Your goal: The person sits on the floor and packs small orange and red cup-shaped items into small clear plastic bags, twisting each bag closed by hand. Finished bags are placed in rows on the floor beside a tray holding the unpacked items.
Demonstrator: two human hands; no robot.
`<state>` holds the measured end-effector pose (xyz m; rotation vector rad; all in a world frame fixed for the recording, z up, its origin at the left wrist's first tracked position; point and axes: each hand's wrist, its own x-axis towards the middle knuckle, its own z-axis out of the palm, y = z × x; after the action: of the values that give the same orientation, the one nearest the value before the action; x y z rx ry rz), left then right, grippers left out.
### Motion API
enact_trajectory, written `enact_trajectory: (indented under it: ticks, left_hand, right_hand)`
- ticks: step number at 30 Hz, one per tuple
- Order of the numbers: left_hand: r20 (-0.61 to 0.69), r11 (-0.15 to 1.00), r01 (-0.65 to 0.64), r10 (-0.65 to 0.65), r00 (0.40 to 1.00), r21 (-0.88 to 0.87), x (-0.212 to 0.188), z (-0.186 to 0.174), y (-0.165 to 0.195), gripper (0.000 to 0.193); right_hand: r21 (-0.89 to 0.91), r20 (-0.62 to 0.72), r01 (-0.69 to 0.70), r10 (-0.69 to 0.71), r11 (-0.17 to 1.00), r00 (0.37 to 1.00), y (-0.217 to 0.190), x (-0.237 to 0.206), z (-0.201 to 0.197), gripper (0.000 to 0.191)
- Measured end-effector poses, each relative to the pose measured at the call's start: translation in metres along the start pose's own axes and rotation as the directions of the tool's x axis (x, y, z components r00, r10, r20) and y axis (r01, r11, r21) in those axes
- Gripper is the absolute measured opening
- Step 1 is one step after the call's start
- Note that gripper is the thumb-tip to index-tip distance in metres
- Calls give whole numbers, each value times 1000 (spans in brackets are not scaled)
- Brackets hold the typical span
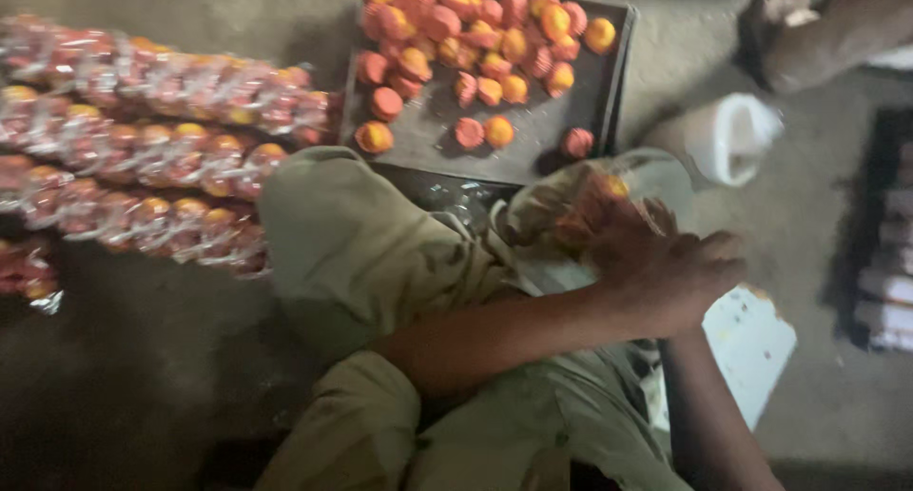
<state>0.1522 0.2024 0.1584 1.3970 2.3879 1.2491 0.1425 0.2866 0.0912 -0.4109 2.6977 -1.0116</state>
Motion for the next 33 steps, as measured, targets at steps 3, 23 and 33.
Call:
enact_trajectory:
  ticks: [3, 23, 33]
  left_hand:
    - [-99, 994, -44, 54, 994, 96, -5, 32, 12, 16]
    - [122, 910, -397, 383, 916, 123, 38, 13, -10, 13]
    - [165, 867, -496, 483, 860, 48, 19, -75, -90, 32]
  right_hand:
    - [30, -40, -164, 165, 986, 985, -3, -62, -16, 48]
    - [-360, -87, -346, 338, 867, 937, -27, -158, -24, 34]
    - [-176, -634, -119, -20, 977, 773, -7, -105, -7, 31]
